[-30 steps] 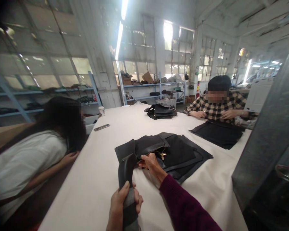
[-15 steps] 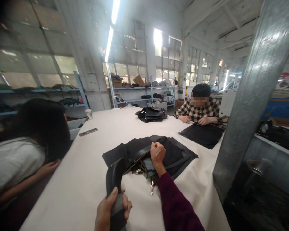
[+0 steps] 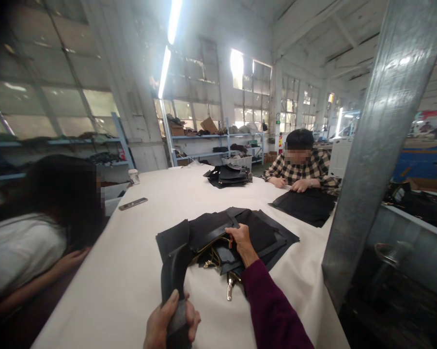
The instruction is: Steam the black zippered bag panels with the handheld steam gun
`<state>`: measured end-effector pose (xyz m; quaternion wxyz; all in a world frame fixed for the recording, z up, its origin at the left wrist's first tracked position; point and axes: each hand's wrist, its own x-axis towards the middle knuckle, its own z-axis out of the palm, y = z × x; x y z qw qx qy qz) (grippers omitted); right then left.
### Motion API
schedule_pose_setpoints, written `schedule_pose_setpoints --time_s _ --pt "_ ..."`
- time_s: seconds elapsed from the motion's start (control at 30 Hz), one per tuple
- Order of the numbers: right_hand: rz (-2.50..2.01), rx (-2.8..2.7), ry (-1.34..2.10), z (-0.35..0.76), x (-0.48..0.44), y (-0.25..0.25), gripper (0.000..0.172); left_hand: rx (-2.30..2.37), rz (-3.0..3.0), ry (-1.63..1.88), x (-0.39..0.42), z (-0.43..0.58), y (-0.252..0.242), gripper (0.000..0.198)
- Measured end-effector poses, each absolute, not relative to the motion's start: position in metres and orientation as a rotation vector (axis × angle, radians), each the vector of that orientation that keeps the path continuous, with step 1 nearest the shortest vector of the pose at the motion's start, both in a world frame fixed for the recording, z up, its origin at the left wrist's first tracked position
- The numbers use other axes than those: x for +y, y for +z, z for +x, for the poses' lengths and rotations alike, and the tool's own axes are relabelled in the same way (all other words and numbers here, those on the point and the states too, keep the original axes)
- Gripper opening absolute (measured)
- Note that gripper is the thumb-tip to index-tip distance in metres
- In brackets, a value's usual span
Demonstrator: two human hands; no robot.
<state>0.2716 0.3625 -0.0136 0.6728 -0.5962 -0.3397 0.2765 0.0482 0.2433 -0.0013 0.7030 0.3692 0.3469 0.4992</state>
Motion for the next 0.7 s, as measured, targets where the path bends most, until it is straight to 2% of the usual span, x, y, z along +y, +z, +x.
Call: schedule_pose_setpoints --time_s 0.7 --pt "-0.839 -1.108 1.018 0.207 0.341 0.012 0.027 0.644 0.795 1.157 0.234 0.056 0.008 0.034"
